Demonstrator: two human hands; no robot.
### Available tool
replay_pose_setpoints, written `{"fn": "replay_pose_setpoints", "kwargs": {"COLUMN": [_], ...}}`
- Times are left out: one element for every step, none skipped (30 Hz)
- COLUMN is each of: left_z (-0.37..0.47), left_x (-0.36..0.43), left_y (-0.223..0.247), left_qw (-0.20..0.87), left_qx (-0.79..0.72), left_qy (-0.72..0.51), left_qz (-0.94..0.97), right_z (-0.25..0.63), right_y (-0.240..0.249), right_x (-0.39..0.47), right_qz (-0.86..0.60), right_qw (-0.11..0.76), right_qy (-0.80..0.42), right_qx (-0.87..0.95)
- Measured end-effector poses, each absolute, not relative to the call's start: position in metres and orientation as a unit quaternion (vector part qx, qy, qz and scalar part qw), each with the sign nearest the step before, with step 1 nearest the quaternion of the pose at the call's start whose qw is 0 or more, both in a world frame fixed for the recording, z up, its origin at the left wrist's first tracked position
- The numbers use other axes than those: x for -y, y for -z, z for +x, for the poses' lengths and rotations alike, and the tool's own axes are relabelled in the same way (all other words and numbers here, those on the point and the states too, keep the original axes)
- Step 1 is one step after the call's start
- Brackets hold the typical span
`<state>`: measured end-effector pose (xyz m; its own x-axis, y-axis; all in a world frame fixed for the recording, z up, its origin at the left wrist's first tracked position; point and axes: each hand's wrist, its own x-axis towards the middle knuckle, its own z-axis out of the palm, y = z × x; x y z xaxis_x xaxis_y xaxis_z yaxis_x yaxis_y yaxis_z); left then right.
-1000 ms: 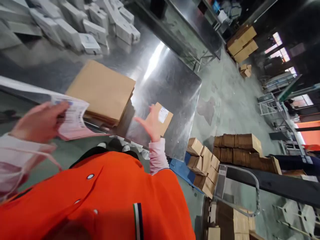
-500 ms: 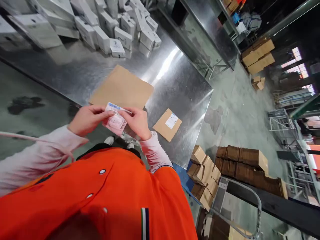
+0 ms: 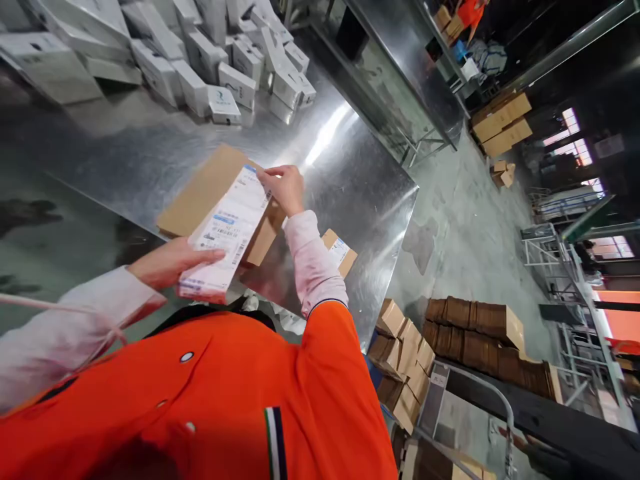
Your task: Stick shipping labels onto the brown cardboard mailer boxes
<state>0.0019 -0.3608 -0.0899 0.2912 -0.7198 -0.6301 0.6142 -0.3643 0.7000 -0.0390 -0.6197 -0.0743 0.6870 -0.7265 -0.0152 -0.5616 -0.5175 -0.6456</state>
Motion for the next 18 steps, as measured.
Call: {"fn": "replay_pose_setpoints", "kwargs": {"left_z": [0.003,0.003,0.003,0.002,0.001,0.000,-0.002,-0.003,-0.003,-0.002,0.001,0.005,0.011,0.019,0.027,0.035,0.045,0.054], "left_x": [0.362,0.361,0.359,0.355,0.347,0.336,0.322,0.307,0.292,0.278,0.268,0.263,0.264,0.270,0.282,0.298,0.318,0.338], "left_y": [0.090,0.091,0.094,0.097,0.102,0.108,0.114,0.119,0.122,0.123,0.121,0.117,0.110,0.101,0.092,0.084,0.076,0.071], "left_qw": [0.561,0.559,0.557,0.552,0.543,0.529,0.506,0.482,0.463,0.453,0.457,0.475,0.503,0.532,0.555,0.572,0.575,0.567], "left_qx": [0.033,0.024,0.016,0.011,0.011,0.013,0.019,0.027,0.037,0.047,0.050,0.048,0.045,0.042,0.046,0.063,0.089,0.128], "left_qy": [0.597,0.600,0.602,0.607,0.615,0.626,0.637,0.643,0.643,0.634,0.619,0.602,0.583,0.564,0.541,0.511,0.477,0.421], "left_qz": [0.572,0.572,0.572,0.572,0.571,0.573,0.580,0.594,0.610,0.625,0.637,0.640,0.636,0.630,0.630,0.639,0.658,0.696], "right_z": [-0.032,-0.028,-0.025,-0.024,-0.024,-0.023,-0.023,-0.022,-0.020,-0.018,-0.016,-0.015,-0.017,-0.022,-0.030,-0.042,-0.058,-0.075], "right_y": [0.078,0.081,0.084,0.087,0.089,0.091,0.094,0.096,0.099,0.101,0.102,0.102,0.101,0.099,0.097,0.096,0.097,0.101], "right_x": [0.628,0.634,0.637,0.638,0.638,0.636,0.634,0.630,0.624,0.617,0.608,0.598,0.585,0.571,0.556,0.542,0.529,0.518], "right_qz": [-0.861,-0.861,-0.860,-0.859,-0.859,-0.861,-0.868,-0.881,-0.899,-0.918,-0.935,-0.946,-0.952,-0.956,-0.958,-0.963,-0.966,-0.962], "right_qw": [0.309,0.302,0.295,0.286,0.273,0.257,0.242,0.228,0.217,0.209,0.203,0.197,0.192,0.191,0.197,0.211,0.239,0.270], "right_qy": [0.115,0.103,0.093,0.087,0.086,0.089,0.093,0.095,0.091,0.080,0.064,0.047,0.034,0.026,0.025,0.024,0.019,0.010], "right_qx": [-0.386,-0.396,-0.406,-0.416,-0.425,-0.429,-0.423,-0.404,-0.369,-0.326,-0.285,-0.255,-0.236,-0.220,-0.207,-0.167,-0.099,-0.043]}}
